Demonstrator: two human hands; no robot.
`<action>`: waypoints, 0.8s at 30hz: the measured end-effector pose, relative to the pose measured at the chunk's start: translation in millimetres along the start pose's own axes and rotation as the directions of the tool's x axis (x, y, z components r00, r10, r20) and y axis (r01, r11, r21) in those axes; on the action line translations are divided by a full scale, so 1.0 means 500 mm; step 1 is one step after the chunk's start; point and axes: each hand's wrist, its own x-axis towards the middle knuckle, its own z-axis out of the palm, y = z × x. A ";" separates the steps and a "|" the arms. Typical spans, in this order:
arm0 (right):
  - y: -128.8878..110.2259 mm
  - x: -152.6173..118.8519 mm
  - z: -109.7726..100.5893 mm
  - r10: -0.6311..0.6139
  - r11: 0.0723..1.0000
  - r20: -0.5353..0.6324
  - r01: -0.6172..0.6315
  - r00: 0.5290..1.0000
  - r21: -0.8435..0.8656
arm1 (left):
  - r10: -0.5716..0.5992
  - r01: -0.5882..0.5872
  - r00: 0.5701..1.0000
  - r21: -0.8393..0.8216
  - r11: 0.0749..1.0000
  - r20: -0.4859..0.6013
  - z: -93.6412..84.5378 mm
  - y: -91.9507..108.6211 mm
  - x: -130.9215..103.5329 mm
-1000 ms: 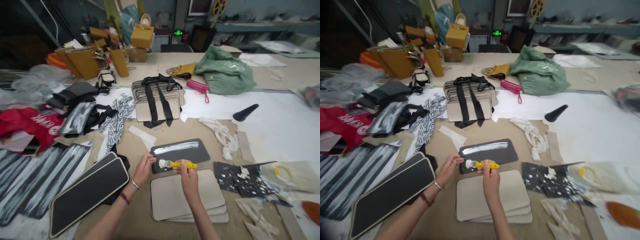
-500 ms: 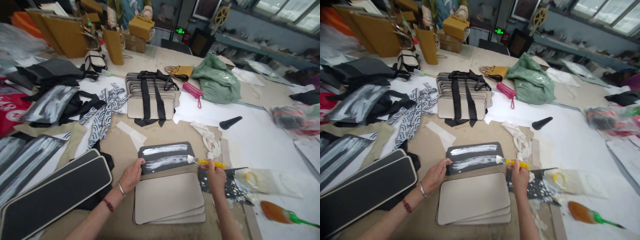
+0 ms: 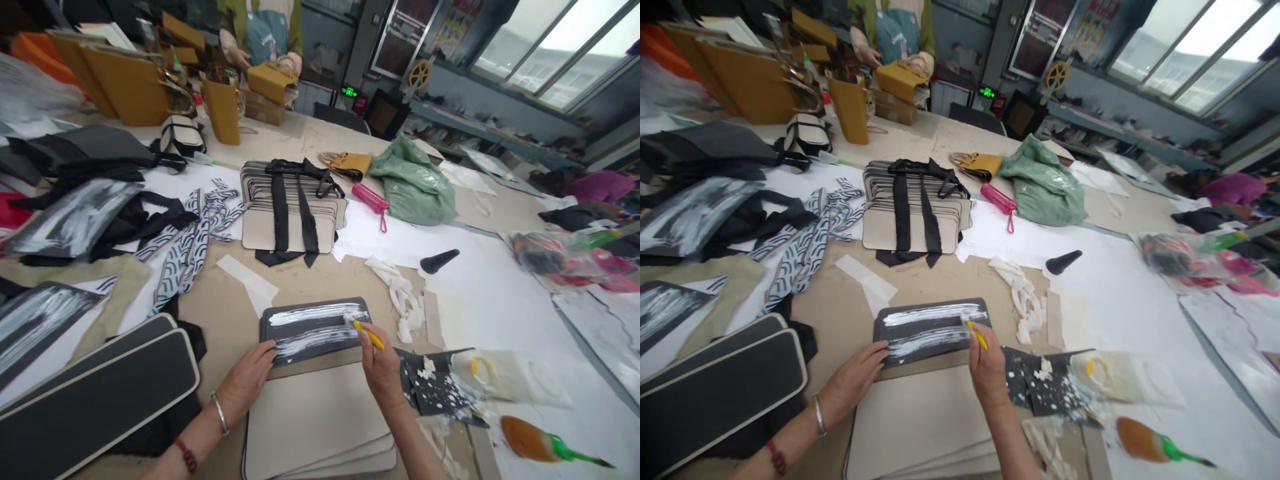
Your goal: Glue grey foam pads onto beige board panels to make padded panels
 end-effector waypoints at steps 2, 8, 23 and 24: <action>0.014 0.012 -0.005 -0.030 0.998 -0.067 0.026 0.997 -0.061 | -0.015 0.015 1.000 0.006 1.000 0.016 -0.003 0.003 -0.001; 0.016 0.023 0.043 -0.067 0.995 -0.002 0.067 0.998 -0.073 | -0.195 0.193 0.980 0.059 0.979 0.039 -0.029 0.023 0.007; -0.106 0.035 0.170 0.515 0.640 0.262 -0.570 0.816 0.516 | -0.250 0.246 0.965 0.055 0.968 0.081 -0.026 0.026 0.009; -0.074 0.037 0.150 0.547 0.656 0.216 -0.575 0.809 0.490 | -0.244 0.240 0.967 0.058 0.969 0.078 -0.026 0.025 0.009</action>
